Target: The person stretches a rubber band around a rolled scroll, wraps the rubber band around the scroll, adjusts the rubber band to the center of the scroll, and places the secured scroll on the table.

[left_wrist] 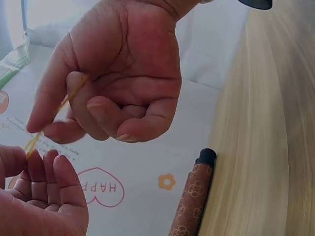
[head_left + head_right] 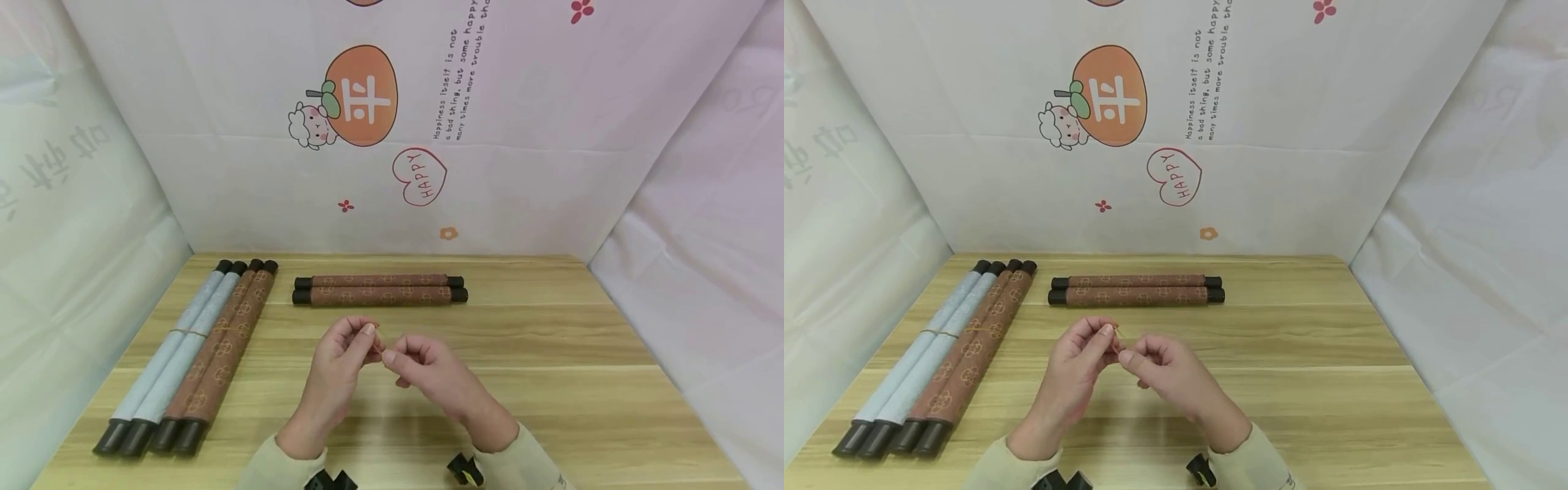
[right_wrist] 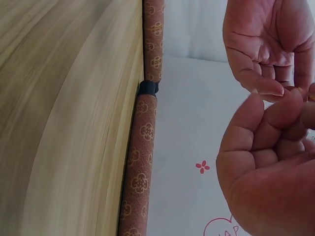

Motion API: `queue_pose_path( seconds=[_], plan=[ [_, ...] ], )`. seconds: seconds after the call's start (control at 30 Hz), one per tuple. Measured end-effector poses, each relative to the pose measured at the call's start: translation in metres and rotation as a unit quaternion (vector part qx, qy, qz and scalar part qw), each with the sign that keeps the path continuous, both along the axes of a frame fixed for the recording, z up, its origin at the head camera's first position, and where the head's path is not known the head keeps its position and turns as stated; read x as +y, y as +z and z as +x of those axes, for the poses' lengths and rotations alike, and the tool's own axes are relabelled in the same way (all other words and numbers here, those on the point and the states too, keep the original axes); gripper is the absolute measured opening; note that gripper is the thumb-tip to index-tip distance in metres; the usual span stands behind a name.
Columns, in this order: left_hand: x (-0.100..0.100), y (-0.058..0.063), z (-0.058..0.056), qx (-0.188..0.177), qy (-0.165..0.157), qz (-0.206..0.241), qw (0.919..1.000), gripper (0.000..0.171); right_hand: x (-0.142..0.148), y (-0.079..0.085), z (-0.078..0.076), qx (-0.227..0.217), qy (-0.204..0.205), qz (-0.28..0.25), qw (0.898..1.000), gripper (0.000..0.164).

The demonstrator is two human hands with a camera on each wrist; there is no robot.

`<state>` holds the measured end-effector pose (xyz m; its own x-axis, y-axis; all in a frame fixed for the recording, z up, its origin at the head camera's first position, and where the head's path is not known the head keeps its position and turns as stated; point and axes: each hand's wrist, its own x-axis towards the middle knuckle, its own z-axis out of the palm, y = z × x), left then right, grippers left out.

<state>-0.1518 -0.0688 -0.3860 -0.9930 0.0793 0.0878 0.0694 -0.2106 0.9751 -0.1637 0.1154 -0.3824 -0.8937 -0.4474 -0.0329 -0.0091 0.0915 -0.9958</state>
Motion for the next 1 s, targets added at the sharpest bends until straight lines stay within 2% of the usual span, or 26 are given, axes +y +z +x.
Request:
queue_pose_path(
  seconds=[0.1,0.2,0.27,0.33,0.43,0.53,0.6,0.77,0.87,1.0],
  plan=[
    [0.0,-0.001,-0.001,-0.001,-0.006,-0.021,0.9998,0.022,0.0,0.001,0.002,0.023,-0.033,-0.008,0.999,0.039],
    [0.0,-0.004,-0.003,-0.014,-0.017,-0.052,0.9984,0.022,0.001,0.004,0.002,0.037,-0.102,-0.079,0.991,0.034],
    [0.0,-0.007,-0.004,-0.02,-0.036,-0.081,0.9958,0.024,0.002,0.006,0.002,0.044,-0.123,-0.141,0.981,0.031],
    [0.001,-0.011,-0.005,-0.018,-0.064,-0.117,0.9909,0.028,0.004,0.008,0.002,0.046,-0.114,-0.203,0.972,0.029],
    [0.003,-0.015,-0.008,-0.012,-0.112,-0.154,0.9816,0.03,0.006,0.008,0.002,0.046,-0.076,-0.276,0.957,0.031],
    [0.005,-0.016,-0.012,-0.009,-0.137,-0.169,0.976,0.029,0.007,0.008,0.001,0.049,-0.035,-0.313,0.948,0.033],
    [0.007,-0.014,-0.015,-0.004,-0.14,-0.174,0.9747,0.029,0.008,0.008,0.002,0.047,-0.008,-0.308,0.95,0.032],
    [0.009,-0.007,-0.024,0.013,-0.141,-0.189,0.9716,0.026,0.008,0.008,0.003,0.021,0.045,-0.257,0.965,0.028],
    [0.009,-0.004,-0.028,0.013,-0.159,-0.195,0.9677,0.032,0.009,0.009,0.002,0.013,0.052,-0.236,0.97,0.036],
    [0.008,-0.002,-0.033,0.019,-0.178,-0.211,0.961,0.041,0.012,0.009,0.001,0.01,0.043,-0.201,0.979,0.048]
  ],
)
